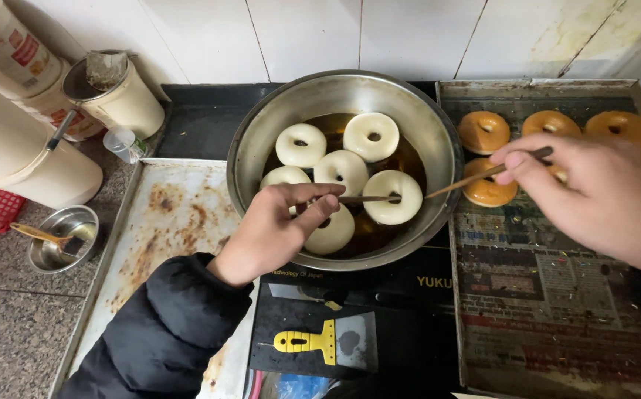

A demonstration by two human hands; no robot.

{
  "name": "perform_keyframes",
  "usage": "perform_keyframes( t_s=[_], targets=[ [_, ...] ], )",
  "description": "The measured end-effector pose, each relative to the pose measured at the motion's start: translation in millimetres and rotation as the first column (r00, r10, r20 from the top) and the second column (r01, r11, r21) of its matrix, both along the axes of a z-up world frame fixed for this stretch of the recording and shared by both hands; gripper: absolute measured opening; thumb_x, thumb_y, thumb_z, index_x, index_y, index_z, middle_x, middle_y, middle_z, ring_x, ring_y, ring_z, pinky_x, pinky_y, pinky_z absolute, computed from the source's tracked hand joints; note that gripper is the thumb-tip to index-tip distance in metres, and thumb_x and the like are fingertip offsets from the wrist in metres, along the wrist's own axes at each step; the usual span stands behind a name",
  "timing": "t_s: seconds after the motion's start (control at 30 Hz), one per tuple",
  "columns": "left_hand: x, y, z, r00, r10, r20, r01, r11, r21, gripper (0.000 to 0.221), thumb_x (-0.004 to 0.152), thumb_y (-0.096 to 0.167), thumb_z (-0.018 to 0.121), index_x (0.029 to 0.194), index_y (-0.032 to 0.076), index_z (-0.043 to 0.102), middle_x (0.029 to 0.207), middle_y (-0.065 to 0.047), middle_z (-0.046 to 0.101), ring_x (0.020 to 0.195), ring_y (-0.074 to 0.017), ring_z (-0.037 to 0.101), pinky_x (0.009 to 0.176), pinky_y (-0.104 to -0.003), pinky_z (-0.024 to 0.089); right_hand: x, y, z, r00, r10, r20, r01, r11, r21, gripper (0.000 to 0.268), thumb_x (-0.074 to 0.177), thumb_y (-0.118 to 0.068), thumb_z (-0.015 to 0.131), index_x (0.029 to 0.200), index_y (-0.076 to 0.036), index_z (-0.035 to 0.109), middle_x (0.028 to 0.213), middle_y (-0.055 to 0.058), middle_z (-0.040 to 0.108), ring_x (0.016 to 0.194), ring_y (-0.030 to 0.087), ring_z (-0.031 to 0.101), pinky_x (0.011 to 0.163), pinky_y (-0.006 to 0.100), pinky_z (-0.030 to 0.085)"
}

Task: Frying donuts in a pan of oil, flipping them with sticks, and transferring them between trays

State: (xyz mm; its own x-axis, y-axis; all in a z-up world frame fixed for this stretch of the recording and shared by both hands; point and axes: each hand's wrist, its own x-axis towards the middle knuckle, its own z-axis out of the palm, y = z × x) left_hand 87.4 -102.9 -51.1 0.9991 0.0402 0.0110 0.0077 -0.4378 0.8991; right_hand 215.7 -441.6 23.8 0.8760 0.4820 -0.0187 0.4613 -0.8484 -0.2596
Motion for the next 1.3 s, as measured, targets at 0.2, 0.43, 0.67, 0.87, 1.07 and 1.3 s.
perform_keyframes(
  t_s=[0.2,0.43,0.67,0.87,1.07,1.3],
  targets=[
    [-6.3,6.3,5.2,1.0,-0.003,0.017,0.002,0.999,0.045,0.04,0.105,0.038,0.071,0.129,0.012,0.088,0.135,-0.003,0.09,0.121,-0.0094,0.08,0.107,-0.026,0.057,-3.1,5.0,11.7,0.984,0.014,0.18,-0.025,0.998,0.061,0.037,0.118,-0.041,0.054,0.128,-0.029,0.088,0.098,-0.013,0.092,0.07,0.015,0.082,0.071,0.035,0.055],
    [-22.0,36.3,24.9,0.981,-0.049,0.19,0.038,0.998,0.058,0.029,0.11,0.021,0.066,0.129,0.005,0.082,0.144,-0.016,0.082,0.126,-0.0289,0.084,0.111,-0.039,0.07,-0.5,30.8,-7.0,0.984,0.127,0.126,-0.147,0.976,0.161,0.038,0.117,-0.037,0.056,0.127,-0.016,0.086,0.113,-0.008,0.091,0.033,0.021,0.052,0.048,0.041,0.042],
    [-40.7,70.2,35.4,0.974,0.151,0.17,-0.192,0.947,0.258,0.041,0.108,0.037,0.068,0.135,0.009,0.083,0.136,-0.012,0.086,0.121,-0.0239,0.085,0.107,-0.041,0.063,-1.2,54.9,-28.5,0.959,0.281,-0.035,-0.261,0.926,0.273,0.04,0.114,-0.025,0.055,0.145,-0.007,0.071,0.107,0.008,0.089,0.036,0.013,0.045,0.031,0.032,0.035],
    [-37.1,96.5,15.0,0.957,0.256,0.139,-0.285,0.92,0.268,0.041,0.108,0.04,0.069,0.128,0.009,0.088,0.122,-0.005,0.091,0.108,-0.0102,0.08,0.094,-0.029,0.058,-2.8,66.4,-16.5,0.974,0.214,0.075,-0.226,0.94,0.255,0.034,0.116,-0.024,0.056,0.137,-0.007,0.076,0.119,0.003,0.09,0.032,0.017,0.047,0.035,0.037,0.042],
    [-21.4,104.4,-4.7,0.96,0.266,0.092,-0.281,0.901,0.331,0.042,0.108,0.042,0.069,0.129,0.012,0.088,0.108,0.0,0.092,0.088,-0.0094,0.071,0.081,-0.032,0.054,-9.4,75.4,-13.0,0.984,0.175,0.012,-0.173,0.952,0.252,0.034,0.116,-0.031,0.058,0.139,-0.014,0.079,0.092,0.002,0.084,0.042,0.019,0.05,0.05,0.038,0.042],
    [-3.3,101.5,-10.1,0.968,0.249,0.027,-0.239,0.889,0.391,0.039,0.108,0.043,0.067,0.129,0.019,0.089,0.101,0.003,0.09,0.079,-0.013,0.063,0.074,-0.036,0.05,-10.6,75.9,-13.2,0.99,0.137,-0.036,-0.126,0.967,0.219,0.036,0.117,-0.032,0.059,0.143,-0.017,0.078,0.064,0.005,0.074,0.044,0.019,0.046,0.052,0.039,0.04]
  ],
)
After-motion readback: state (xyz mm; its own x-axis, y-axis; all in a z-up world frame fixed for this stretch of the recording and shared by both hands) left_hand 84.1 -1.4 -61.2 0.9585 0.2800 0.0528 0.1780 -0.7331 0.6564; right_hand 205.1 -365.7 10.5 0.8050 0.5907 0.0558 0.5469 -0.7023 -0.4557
